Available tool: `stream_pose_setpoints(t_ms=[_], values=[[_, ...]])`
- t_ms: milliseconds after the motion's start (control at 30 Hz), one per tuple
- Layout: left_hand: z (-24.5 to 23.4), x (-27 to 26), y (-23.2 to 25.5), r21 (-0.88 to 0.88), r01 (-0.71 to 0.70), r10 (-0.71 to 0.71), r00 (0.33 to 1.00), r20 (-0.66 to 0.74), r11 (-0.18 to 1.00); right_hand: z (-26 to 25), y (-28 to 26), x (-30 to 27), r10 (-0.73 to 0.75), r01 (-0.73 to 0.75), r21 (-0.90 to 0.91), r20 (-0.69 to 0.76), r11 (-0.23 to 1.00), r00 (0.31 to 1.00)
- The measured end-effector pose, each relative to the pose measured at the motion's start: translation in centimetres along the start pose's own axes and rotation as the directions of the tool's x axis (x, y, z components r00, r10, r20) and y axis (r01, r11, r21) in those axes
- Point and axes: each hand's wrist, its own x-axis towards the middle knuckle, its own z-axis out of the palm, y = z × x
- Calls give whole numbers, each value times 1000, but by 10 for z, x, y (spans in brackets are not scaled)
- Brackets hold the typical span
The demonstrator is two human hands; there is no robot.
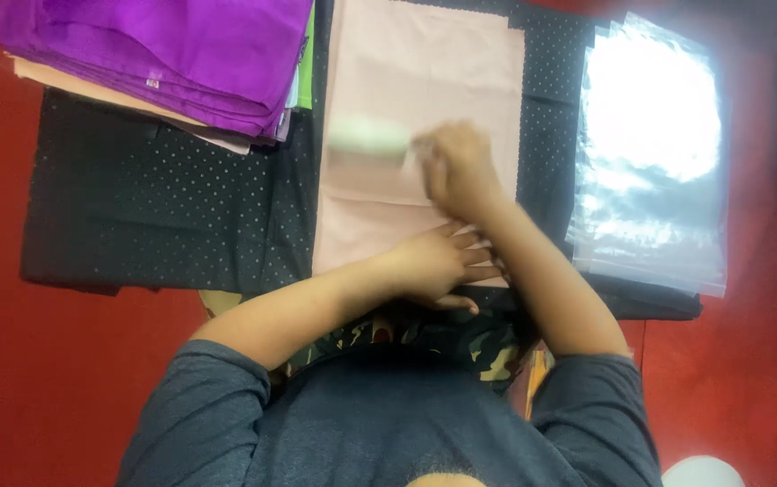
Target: Cleaning a piece of pink fabric with a lint roller and folding it.
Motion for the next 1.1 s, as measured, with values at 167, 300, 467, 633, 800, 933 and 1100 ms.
stream_pose_setpoints(t_ms=[167, 300, 467, 633, 800, 933, 1100], values=[[-12, 2, 4, -33, 54, -53, 998, 12, 998, 6, -7, -2, -26, 38, -79, 143, 996, 989], [11, 0, -3, -2, 18, -18, 1000, 14, 1000, 56, 62, 46, 98, -97, -279, -11, 955, 995], [-17, 7, 2, -67, 77, -72, 995, 66, 995, 65, 89, 101, 382, -411, -295, -152, 863, 912], [-29, 5, 1, -101, 23, -19, 999, 40, 995, 2, 28, 70, 549, -548, 39, -55, 836, 834], [-23, 2, -22, -714, -70, -169, 951, -258, 696, -83, -24, -22, 529, -518, 137, -58, 844, 847], [-2, -2, -41, -923, 93, -475, 874, -104, 374, -92, -13, -73, 577, -583, 11, -167, 812, 800], [-27, -20, -43, -998, -41, -812, 584, 8, -39, -69, 8, -97, 445, -509, -347, -249, 788, 860]])
